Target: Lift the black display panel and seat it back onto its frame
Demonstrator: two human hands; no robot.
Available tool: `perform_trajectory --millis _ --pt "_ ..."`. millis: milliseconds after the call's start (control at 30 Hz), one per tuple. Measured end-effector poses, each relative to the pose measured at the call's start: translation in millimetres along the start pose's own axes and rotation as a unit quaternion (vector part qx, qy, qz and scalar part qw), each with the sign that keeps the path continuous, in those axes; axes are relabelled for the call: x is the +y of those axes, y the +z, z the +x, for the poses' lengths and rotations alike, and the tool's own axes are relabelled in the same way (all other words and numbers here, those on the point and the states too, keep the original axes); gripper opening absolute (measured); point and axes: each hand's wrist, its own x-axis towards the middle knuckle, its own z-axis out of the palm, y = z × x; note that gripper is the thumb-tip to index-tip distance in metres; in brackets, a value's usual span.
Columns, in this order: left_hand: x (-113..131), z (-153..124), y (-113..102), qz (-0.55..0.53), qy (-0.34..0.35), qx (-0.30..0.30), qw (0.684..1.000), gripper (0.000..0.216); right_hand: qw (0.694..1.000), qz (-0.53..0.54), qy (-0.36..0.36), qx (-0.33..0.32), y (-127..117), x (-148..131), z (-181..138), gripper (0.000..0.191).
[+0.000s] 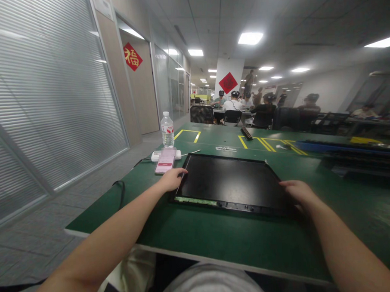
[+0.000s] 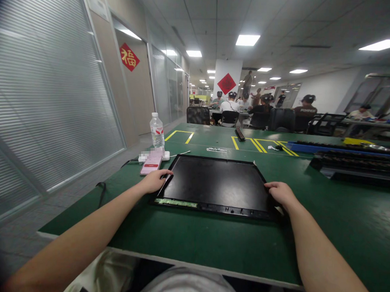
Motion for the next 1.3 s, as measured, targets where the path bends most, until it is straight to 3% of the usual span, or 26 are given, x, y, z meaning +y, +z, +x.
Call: perform_trajectory --millis 267,467,633,833,1000,1167,1300 --pt "4.8 -2.5 -1.7 -0.026 0.004 0.004 1.0 0.056 0.999 -0.044 -0.016 0.028 -0.1 -2.5 -2.1 0.044" --pt "-0.2 0.9 2.3 -0.138 -0.005 0.039 0.99 0.053 0.998 -0.05 -0.027 0.026 1.0 4.6 6.5 0.042" --pt "3.8 3.4 2.7 -0.324 -0.041 0.061 0.943 0.045 0.999 -0.028 -0.032 0.033 4.7 9.9 14.1 0.039" --pt "18.7 -1.6 -6.9 -0.475 -0.1 0.053 0.873 0.056 0.998 -0.023 -0.036 0.039 6.6 7.9 12.0 0.04" --pt "24.9 -3.9 -9.2 -0.519 -0.173 0.043 0.836 0.054 0.998 -0.031 -0.035 0.049 6.5 7.5 10.0 0.041" --pt "19.6 0.4 -3.9 -0.548 -0.194 0.045 0.813 0.05 0.998 -0.038 -0.039 0.035 6.1 8.7 10.4 0.042" --pt "17.4 1.2 -1.3 -0.585 -0.195 0.034 0.786 0.071 0.998 -0.037 -0.04 0.04 4.8 7.8 9.0 0.043"
